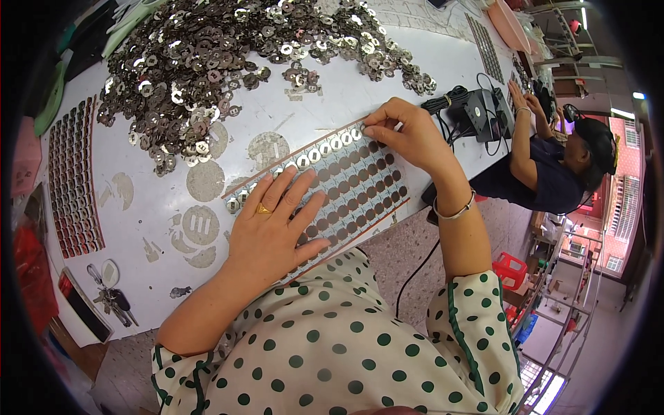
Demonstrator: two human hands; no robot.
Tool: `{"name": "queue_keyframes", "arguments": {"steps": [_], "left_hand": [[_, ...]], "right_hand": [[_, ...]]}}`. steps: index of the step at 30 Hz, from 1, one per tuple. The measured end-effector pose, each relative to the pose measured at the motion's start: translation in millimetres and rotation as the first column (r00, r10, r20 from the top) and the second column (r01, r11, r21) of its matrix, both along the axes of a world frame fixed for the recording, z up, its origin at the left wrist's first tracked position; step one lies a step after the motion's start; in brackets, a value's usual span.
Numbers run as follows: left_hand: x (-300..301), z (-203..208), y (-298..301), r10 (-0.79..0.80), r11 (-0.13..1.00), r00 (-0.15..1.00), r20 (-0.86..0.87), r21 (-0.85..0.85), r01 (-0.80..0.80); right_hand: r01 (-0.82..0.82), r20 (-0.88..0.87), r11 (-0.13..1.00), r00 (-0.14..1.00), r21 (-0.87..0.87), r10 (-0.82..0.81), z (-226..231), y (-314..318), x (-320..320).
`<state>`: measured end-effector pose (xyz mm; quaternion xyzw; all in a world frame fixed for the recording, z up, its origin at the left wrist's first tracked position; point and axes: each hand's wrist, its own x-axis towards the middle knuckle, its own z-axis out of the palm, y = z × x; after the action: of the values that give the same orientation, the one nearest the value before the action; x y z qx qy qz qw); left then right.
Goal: The person places small metal washers into a structured plastic tray by hand.
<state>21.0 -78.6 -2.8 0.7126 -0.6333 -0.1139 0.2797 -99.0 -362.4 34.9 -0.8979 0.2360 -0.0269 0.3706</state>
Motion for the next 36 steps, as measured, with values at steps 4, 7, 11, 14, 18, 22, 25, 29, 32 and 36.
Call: {"name": "queue_keyframes", "arguments": {"steps": [4,7,11,14,18,22,25,29,32,36], "left_hand": [[-0.4,0.0,-0.5,-0.014,1.000,1.000,0.005,-0.016,0.014],[0.3,0.8,-0.9,-0.023,1.000,1.000,0.017,-0.016,0.023],[0.4,-1.4,1.9,-0.007,1.000,1.000,0.006,-0.012,0.007],[2.0,0.2,1.2,-0.035,0.999,0.999,0.020,0.002,0.035],[2.4,0.0,1.5,-0.034,0.999,0.999,0.012,-0.008,0.034],[2.1,-0.2,1.4,-0.030,1.000,0.999,0.015,0.002,0.030],[1.6,0.7,0.2,-0.033,0.999,0.999,0.015,0.000,0.033],[1.8,0.5,0.8,-0.030,1.000,0.999,0.012,-0.002,0.030],[1.3,0.1,1.3,-0.034,0.999,0.999,0.012,-0.009,0.034],[1.9,0.1,2.5,-0.033,0.999,0.999,-0.002,-0.016,0.033]], "right_hand": [[0.173,0.173,0.957,0.976,-0.232,-0.134,-4.8,-15.1,11.9],[0.229,0.319,0.892,0.942,-0.389,-0.102,-13.6,-18.0,38.6],[0.044,0.175,0.964,0.985,-0.264,0.003,-5.9,3.6,52.0],[0.109,0.240,0.967,0.969,-0.230,-0.052,-3.6,-0.5,50.1],[0.157,0.283,0.956,0.955,-0.249,-0.083,-10.9,0.2,51.4],[0.066,0.240,0.975,0.971,-0.210,-0.014,-14.9,25.1,62.6],[0.025,0.228,0.991,0.974,-0.129,0.005,-23.4,28.5,65.6],[0.065,0.194,0.998,0.979,-0.003,-0.064,-18.5,30.0,59.4],[0.144,0.178,0.807,0.939,0.572,-0.294,-14.6,26.4,45.8],[0.158,0.166,0.720,0.919,0.676,-0.357,-3.3,13.1,22.8]]}}
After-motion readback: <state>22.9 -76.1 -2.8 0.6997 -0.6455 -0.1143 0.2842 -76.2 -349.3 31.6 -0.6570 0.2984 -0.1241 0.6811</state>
